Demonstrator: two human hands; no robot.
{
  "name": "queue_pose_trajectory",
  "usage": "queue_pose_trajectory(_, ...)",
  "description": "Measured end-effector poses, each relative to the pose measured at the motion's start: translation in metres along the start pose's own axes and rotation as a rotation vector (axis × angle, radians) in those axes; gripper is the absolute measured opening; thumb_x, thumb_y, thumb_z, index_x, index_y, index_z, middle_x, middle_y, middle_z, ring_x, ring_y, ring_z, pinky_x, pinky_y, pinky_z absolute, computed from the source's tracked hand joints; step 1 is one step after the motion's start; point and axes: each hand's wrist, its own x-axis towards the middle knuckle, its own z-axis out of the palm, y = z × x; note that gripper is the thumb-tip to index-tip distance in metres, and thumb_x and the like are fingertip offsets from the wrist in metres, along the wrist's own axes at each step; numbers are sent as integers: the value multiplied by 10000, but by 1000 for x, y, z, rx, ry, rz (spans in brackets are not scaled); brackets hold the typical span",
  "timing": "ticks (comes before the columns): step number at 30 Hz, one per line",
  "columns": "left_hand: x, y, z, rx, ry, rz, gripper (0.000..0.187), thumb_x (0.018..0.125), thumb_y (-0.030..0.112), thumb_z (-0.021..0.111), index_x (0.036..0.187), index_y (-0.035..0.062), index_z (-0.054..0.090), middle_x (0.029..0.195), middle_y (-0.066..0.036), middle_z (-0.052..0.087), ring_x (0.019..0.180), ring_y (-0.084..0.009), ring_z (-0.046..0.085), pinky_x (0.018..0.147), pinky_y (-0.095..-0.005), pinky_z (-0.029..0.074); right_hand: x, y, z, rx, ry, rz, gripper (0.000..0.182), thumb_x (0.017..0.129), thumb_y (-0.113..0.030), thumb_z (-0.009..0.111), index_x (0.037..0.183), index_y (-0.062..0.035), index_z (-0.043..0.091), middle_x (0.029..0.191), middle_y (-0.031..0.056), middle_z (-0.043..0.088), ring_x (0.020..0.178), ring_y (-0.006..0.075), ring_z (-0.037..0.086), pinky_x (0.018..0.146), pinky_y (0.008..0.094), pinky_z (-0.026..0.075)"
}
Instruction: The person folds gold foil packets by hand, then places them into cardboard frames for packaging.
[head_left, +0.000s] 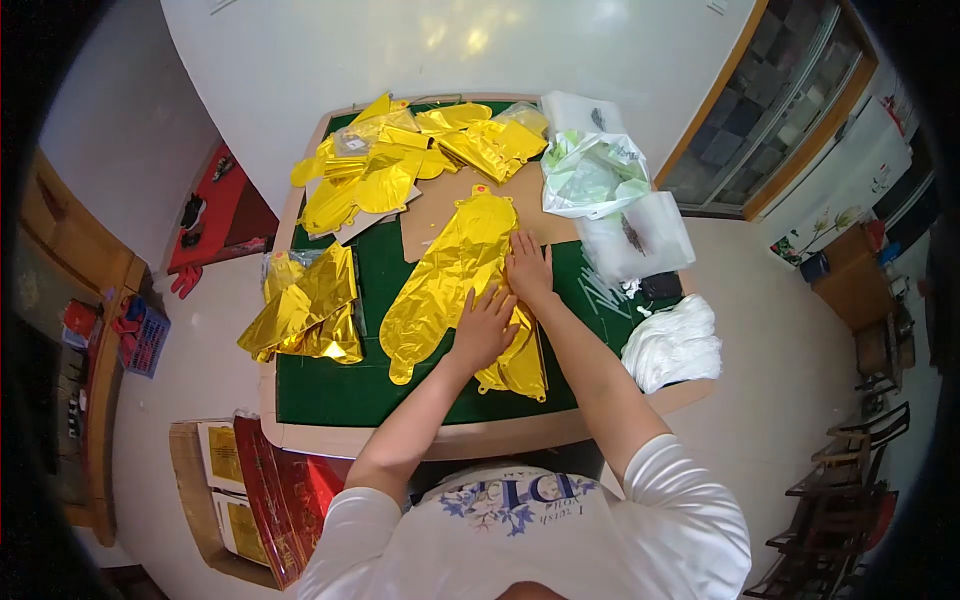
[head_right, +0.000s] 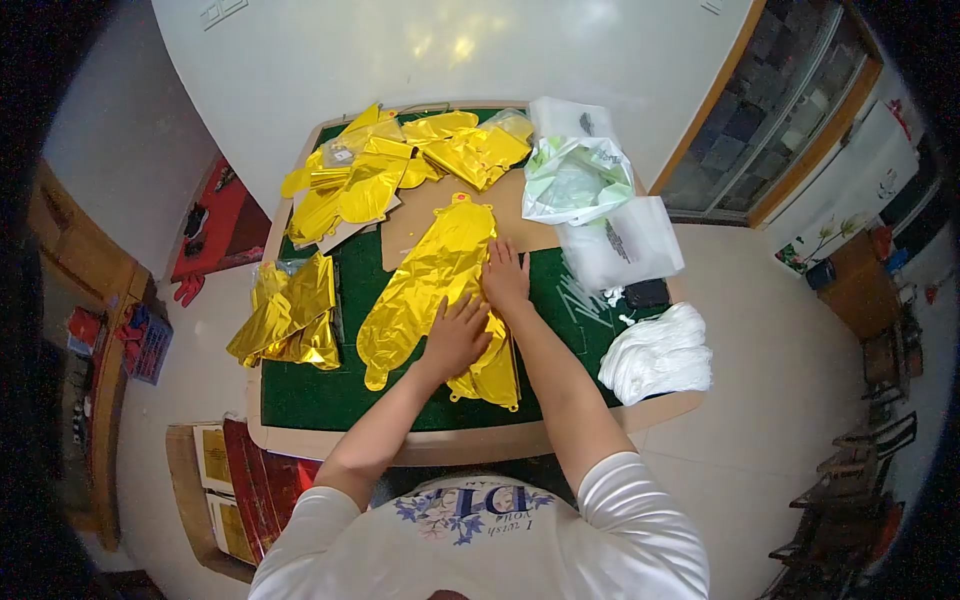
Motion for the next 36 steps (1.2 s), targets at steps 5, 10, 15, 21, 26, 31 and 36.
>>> queue_pose_trajectory(5,-11,-1,10,53,-48,11,465,906,314,573,1290,56,520,1388,-131,488,1328,-302,399,1118,-548,221,4,5,-3,14,73,-24,465,983,-295,375,1411,-119,418,1490,39,381,1383,209,327,1145,518,172)
queue_pose_trajectory(10,-12,-3,10,65,-38,20,463,908,321,570,1286,57,524,1385,-124,491,1324,-299,404,1117,-547,223,18,17,-4,55,131,-109,383,982,-258,391,1321,-120,502,1377,33,489,1279,196,445,1095,520,260)
queue_pose_trajectory(15,-11,-2,6,64,-68,17,464,909,319,569,1290,58,521,1378,-123,495,1321,-297,407,1115,-553,224,25,23,1,79,159,-126,383,979,-234,403,1333,-126,497,1384,44,486,1300,204,428,1101,512,259)
queue_pose_trajectory(21,-2,5,-1,70,-86,-36,408,880,299,605,1220,76,568,1348,-112,518,1314,-285,416,1115,-562,225,24,34,8,117,179,-183,389,983,-236,393,1343,-128,493,1410,33,467,1326,199,404,1121,488,243)
queue_pose_trajectory(26,-2,29,6,38,-13,105,422,851,286,628,1216,83,567,1346,-114,517,1312,-274,420,1120,-552,217,22,29,5,82,176,-169,406,970,-221,424,1359,-119,484,1418,51,468,1330,204,404,1121,474,243)
queue_pose_trajectory(31,-12,38,11,23,-58,183,497,816,301,671,1250,85,561,1370,-102,496,1312,-258,419,1118,-530,250,22,25,3,18,147,-153,415,993,-260,385,1378,-127,463,1432,25,445,1338,189,379,1128,481,234)
queue_pose_trajectory(36,-21,35,15,15,-96,168,507,832,305,654,1274,81,548,1365,-102,496,1308,-258,419,1120,-521,249,22,25,5,0,157,-157,415,991,-264,387,1376,-128,462,1435,23,442,1342,186,373,1129,479,234)
